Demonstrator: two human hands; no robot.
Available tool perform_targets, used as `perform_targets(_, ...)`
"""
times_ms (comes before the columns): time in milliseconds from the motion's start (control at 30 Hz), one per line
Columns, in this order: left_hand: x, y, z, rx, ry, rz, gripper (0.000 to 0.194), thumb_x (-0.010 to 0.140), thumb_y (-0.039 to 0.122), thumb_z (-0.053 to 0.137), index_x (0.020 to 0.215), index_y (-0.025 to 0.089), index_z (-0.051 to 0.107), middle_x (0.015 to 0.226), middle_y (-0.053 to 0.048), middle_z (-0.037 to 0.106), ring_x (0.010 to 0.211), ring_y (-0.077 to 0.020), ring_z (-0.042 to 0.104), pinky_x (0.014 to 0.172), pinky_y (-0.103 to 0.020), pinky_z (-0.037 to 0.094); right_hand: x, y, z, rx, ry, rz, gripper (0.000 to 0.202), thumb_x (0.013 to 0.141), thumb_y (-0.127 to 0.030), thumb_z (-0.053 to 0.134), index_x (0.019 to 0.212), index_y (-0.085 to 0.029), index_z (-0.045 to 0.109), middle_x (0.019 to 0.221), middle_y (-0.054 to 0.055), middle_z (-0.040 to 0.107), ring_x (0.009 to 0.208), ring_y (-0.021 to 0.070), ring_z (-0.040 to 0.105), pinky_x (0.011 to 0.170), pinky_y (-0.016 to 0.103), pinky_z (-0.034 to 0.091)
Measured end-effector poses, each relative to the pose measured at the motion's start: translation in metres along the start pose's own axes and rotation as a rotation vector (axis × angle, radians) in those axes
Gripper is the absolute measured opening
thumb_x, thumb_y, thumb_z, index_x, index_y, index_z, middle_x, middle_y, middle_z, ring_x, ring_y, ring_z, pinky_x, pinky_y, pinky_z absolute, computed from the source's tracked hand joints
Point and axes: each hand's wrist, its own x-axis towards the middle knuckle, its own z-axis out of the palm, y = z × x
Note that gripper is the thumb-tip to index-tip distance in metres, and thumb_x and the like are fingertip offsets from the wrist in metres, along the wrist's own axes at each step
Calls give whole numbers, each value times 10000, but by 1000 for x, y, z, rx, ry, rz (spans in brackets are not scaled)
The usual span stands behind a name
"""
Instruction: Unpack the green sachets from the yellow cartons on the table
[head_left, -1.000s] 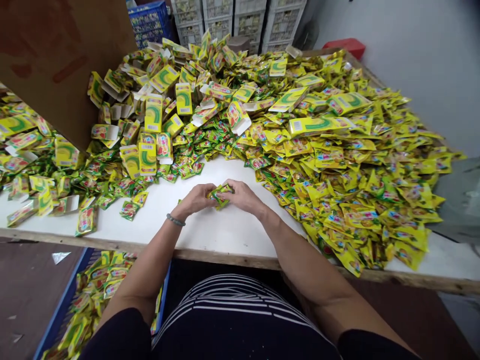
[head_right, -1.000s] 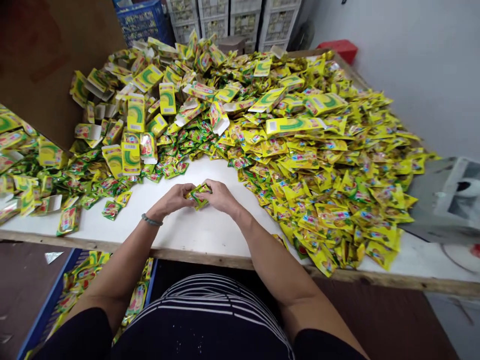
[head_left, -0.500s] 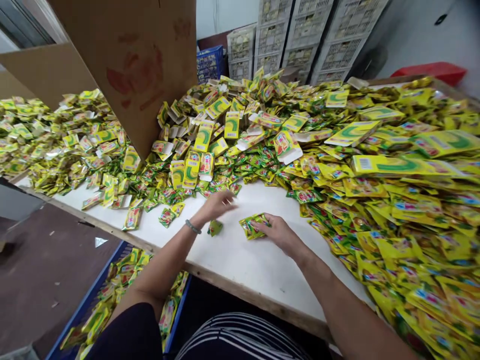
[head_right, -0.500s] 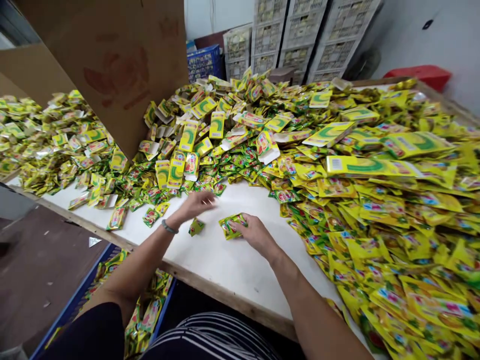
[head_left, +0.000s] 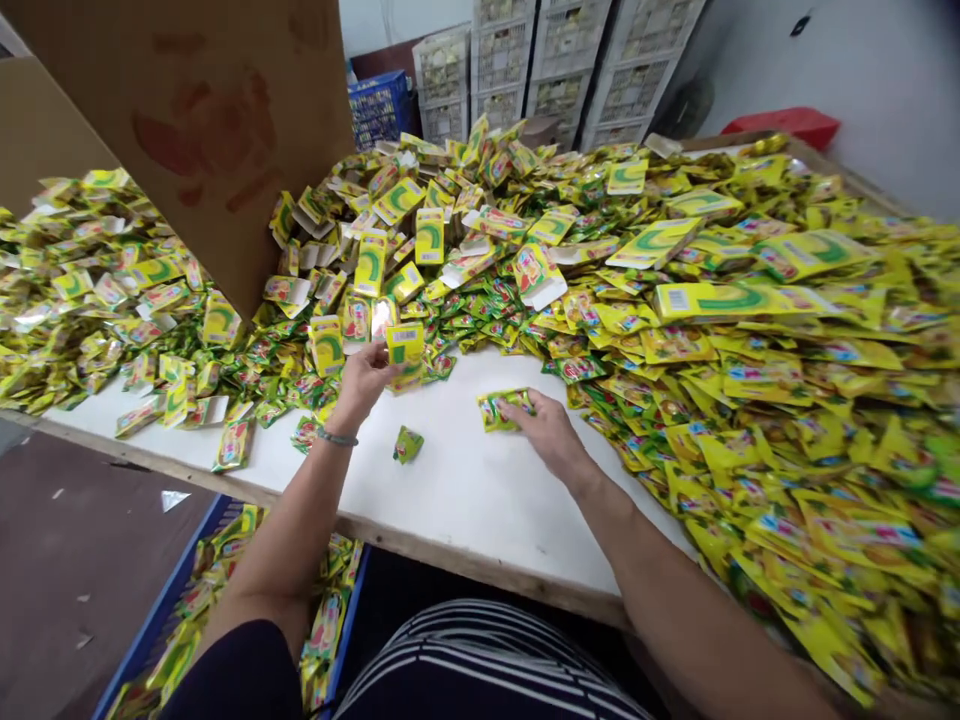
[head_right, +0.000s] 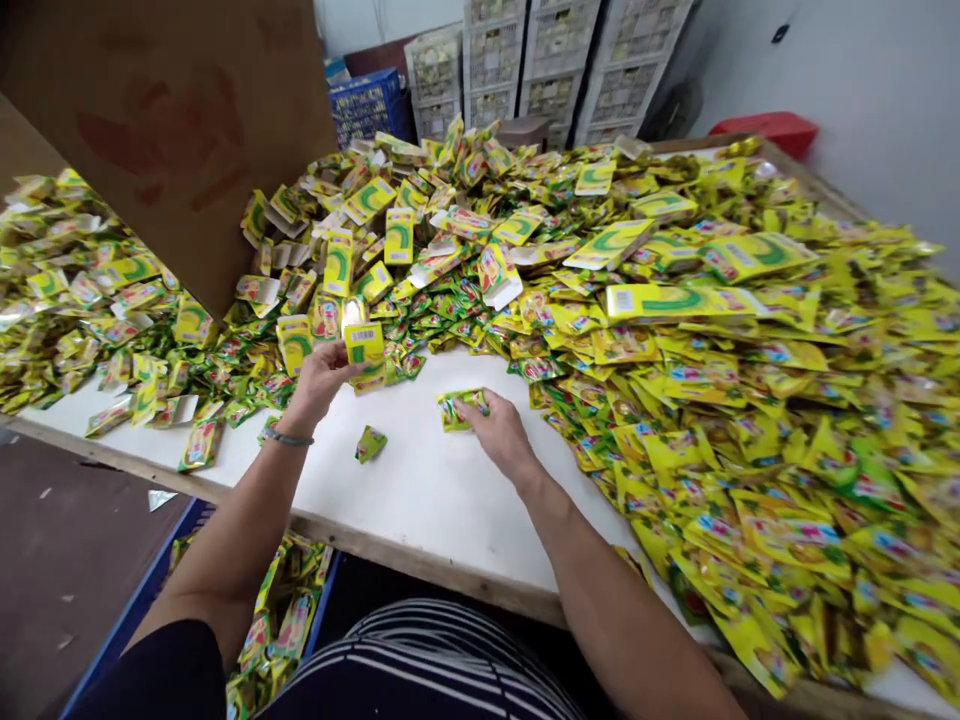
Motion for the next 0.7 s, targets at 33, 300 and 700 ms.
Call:
perform_targets(33,-12,-1,9,-86,-47,-51,544,573,383,842,1021,149,639,772,-19,686,651,-141,594,612,-258,461,1,-2,-3,42,16,3,398,719,-561,748,756,-189,613,705,9,660,683,176,595,659,318,505)
perform_targets(300,-72,-4,63,-416,-25,-165,742,566,327,856,1212,255,497,1061,-35,711,826,-167,694,741,-303,558,-4,-19,-5,369,-217,-4,427,665,-512,809,908,-190,670,830,4,701,739,142,627,700,281,511)
perform_targets(700,-70,-6,44,-423,-698,-533,584,563,559,850,930,115,753,911,-191,749,753,-275,715,640,-332,536,-7,-29,-19,27,-392,-315,209,775,-372,721,919,-222,744,1044,42,736,1002,210,662,960,384,494)
